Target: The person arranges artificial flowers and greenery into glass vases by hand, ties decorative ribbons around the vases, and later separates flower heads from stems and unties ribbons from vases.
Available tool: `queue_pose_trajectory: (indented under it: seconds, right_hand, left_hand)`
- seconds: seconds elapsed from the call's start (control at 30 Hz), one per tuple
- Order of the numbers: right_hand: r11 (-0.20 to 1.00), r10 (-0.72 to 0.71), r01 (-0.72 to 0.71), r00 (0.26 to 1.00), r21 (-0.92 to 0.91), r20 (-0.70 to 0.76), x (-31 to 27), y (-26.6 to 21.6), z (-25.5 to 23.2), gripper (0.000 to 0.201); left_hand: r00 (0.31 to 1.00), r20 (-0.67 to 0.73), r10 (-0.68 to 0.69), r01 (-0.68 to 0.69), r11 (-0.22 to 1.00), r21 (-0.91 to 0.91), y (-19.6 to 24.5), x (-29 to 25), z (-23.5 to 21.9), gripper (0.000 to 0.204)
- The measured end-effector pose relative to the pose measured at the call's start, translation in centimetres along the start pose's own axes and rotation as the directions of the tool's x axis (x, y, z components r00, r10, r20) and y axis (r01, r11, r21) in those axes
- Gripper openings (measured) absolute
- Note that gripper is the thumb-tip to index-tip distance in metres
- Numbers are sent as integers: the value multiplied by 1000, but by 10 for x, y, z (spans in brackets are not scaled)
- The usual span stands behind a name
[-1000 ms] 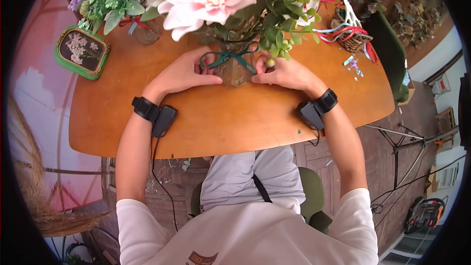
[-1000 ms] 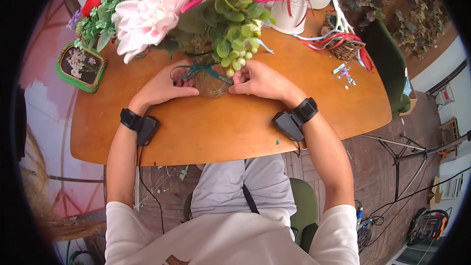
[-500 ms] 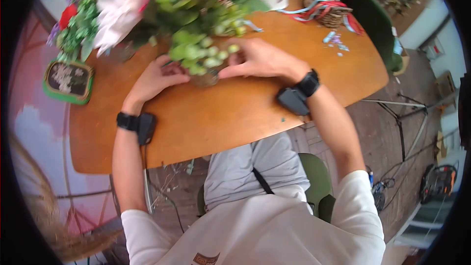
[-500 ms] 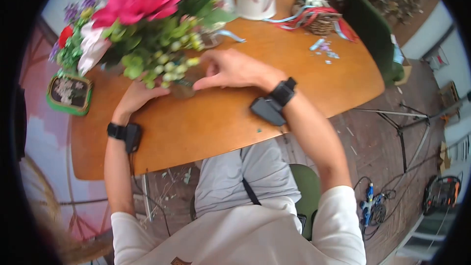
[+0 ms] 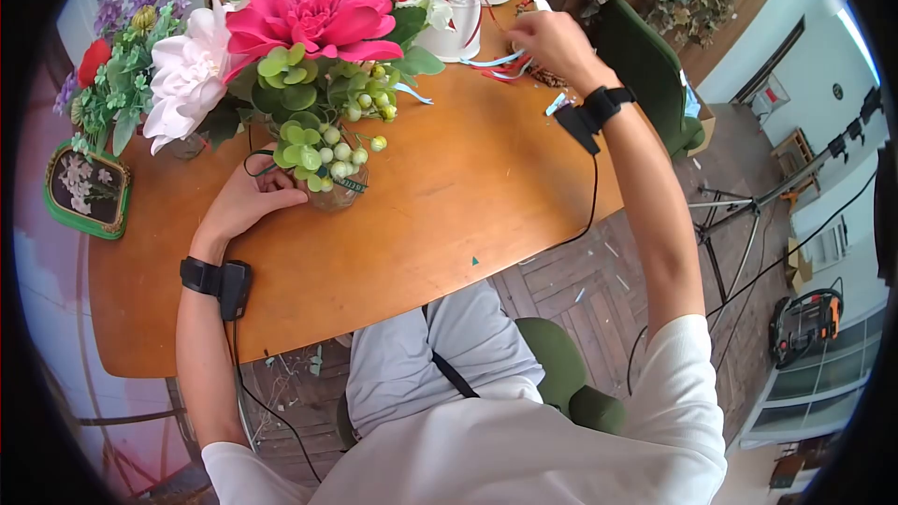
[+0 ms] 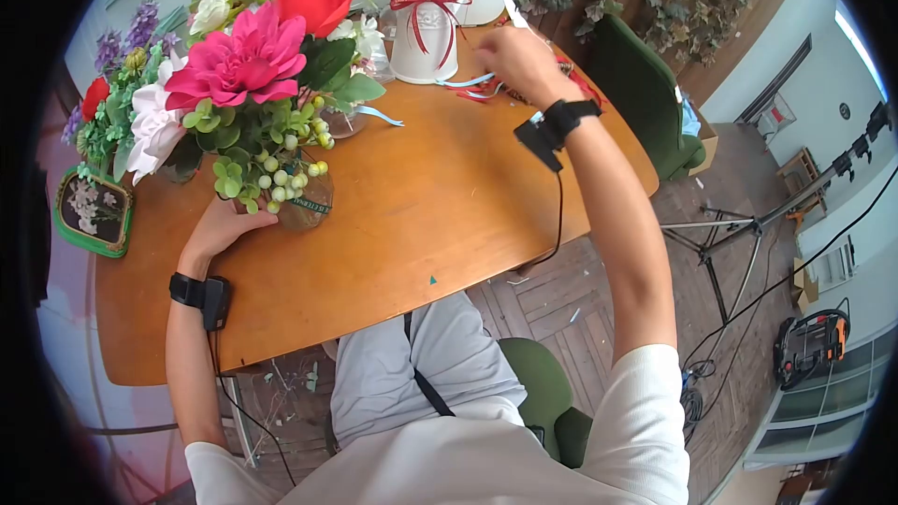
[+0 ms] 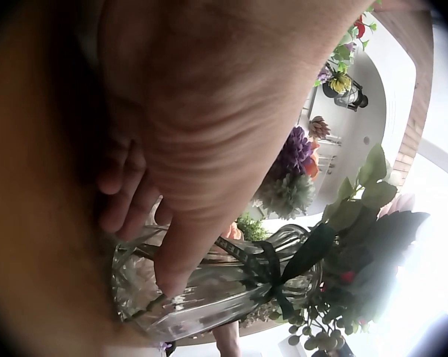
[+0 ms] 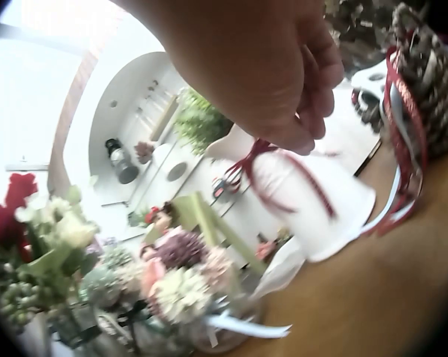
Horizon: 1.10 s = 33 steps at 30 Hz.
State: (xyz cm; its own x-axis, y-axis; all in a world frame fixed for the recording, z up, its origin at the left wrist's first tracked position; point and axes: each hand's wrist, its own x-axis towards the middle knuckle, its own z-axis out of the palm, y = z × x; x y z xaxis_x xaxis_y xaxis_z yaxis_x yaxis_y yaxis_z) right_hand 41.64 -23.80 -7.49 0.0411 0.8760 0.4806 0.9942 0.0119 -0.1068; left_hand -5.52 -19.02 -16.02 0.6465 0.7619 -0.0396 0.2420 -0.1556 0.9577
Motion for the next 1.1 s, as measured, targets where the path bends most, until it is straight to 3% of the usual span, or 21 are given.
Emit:
queue_pose_trajectory:
  seconds: [0.07,0.17,0.27,0.4,0.5,0.57,0.63,0.7,0.77,0.83,0.9,0.97,1.03,1.07,1.1]
  right_hand:
    - [995,5,-14,996,-102,-88,14,34,-5,26]
    - [978,98,-102,995,-182,-33,28,69,-4,27]
    - [973,149,-96,956,-209,254,34,72,-3,30]
    - [976,171,-120,937,-179,304,37,72,-4,29]
    - [965,254,-226,933,-136,254,41,74,-6,24]
    - [967,253,-248,955,-49,153,44,77,-8,24]
    - [991,132,-126,975,44,-181,49,82,-9,24]
    - [998,66,-53,862,39,-503,52,73,-25,22]
    - [958,108,114,709,264,-697,52,57,-43,25]
    - [822,175,285,699,494,-694,45,34,-61,25]
    - [805,232,249,703,539,-672,32,16,-72,26]
    - [533,298,256,835,806,-462,13,1,-76,24]
    - [598,202,91,944,796,-260,-18,-30,-80,26]
    - [681,178,-208,977,702,118,-47,-47,-79,25]
    - [691,164,-312,946,652,279,-62,-63,-76,23]
  left_hand:
    - [999,13,37,-37,999,-19,2,1,-1,53]
    - [998,22,54,-54,999,7,-2,3,-3,50]
    - [998,40,46,-45,999,-25,-1,3,-1,50]
    - [997,55,52,-49,998,-43,-3,5,-2,50]
    - [998,61,31,-29,999,-21,1,3,-1,51]
    - [997,51,65,-64,998,-10,3,2,0,53]
    - [997,59,54,-55,998,14,2,3,-1,54]
    - [998,47,33,-34,999,37,4,1,-2,54]
    - [995,69,72,-75,996,45,10,-1,0,56]
    - [994,68,84,-86,996,33,4,1,-1,57]
    - [992,71,104,-106,994,21,0,2,-3,59]
    - [985,116,128,-131,991,22,3,1,-4,62]
    - [986,87,141,-146,988,59,8,-1,-8,56]
    - [986,91,139,-144,988,59,8,-4,-14,52]
    - [984,115,137,-144,988,58,8,-3,-16,49]
